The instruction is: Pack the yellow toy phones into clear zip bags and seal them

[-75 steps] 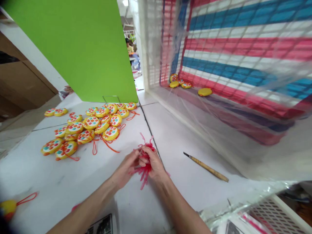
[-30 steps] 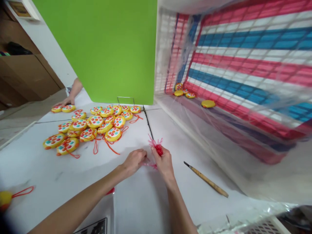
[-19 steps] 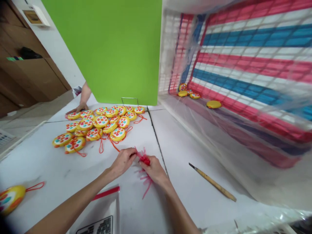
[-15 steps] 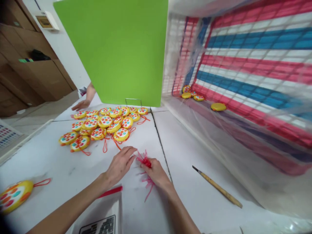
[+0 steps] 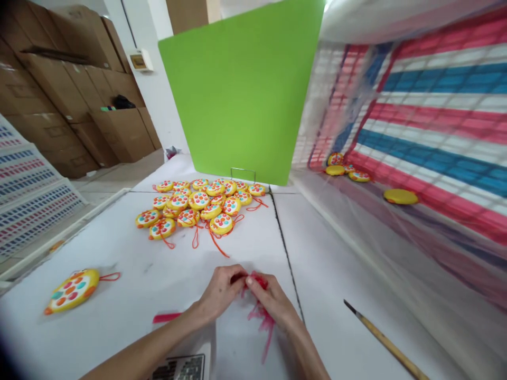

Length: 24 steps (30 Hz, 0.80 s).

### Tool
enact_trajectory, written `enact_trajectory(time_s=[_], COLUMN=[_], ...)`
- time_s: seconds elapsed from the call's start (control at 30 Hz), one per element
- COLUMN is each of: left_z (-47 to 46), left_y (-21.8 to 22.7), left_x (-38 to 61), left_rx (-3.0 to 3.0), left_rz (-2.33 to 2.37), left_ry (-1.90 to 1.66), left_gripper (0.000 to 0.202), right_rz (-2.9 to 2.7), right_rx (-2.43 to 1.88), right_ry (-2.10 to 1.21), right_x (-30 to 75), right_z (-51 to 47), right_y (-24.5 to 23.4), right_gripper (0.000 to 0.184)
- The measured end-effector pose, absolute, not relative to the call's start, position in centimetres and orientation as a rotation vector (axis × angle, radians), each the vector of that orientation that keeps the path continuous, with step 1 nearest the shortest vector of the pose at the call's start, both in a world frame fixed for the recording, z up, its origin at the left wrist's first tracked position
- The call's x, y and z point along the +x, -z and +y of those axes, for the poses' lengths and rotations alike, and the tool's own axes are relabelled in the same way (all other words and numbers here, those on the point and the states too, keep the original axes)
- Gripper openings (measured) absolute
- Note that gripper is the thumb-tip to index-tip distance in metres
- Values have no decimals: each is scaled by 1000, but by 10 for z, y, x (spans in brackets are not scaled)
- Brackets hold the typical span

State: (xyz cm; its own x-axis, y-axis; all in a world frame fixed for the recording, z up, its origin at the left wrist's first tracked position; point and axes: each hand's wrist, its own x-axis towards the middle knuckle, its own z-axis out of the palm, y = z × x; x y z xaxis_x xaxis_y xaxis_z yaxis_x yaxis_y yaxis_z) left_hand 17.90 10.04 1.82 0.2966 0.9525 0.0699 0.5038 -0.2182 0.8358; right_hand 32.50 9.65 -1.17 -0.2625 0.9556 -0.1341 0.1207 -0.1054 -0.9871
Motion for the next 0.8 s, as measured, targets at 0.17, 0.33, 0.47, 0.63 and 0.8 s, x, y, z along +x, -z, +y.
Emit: enact_trajectory(time_s=[0.17, 0.33, 0.47, 0.63, 0.8], left_z=[97, 92, 87, 74, 55], left_y=[-16, -6, -9, -21, -12], left_x=[196, 204, 196, 199, 232], left_rx=[1584, 1382, 1043, 363, -26], left_rz=[1272, 1181, 1131, 1075, 875], left_ry=[-904, -867, -929, -974, -671], left_gripper=[15, 22, 28, 41, 34], right_rz=[-1263, -1115, -704, -512, -895], right_rx=[-1373, -1275, -1113, -996, -1408], right_ry=[-1129, -1002, -1237, -1355, -1129], right_x=[315, 313, 316, 317, 313], right_z=[101, 102, 100, 93, 71], right_y=[17, 13, 5, -7, -5], right_gripper=[50, 44, 40, 43, 29])
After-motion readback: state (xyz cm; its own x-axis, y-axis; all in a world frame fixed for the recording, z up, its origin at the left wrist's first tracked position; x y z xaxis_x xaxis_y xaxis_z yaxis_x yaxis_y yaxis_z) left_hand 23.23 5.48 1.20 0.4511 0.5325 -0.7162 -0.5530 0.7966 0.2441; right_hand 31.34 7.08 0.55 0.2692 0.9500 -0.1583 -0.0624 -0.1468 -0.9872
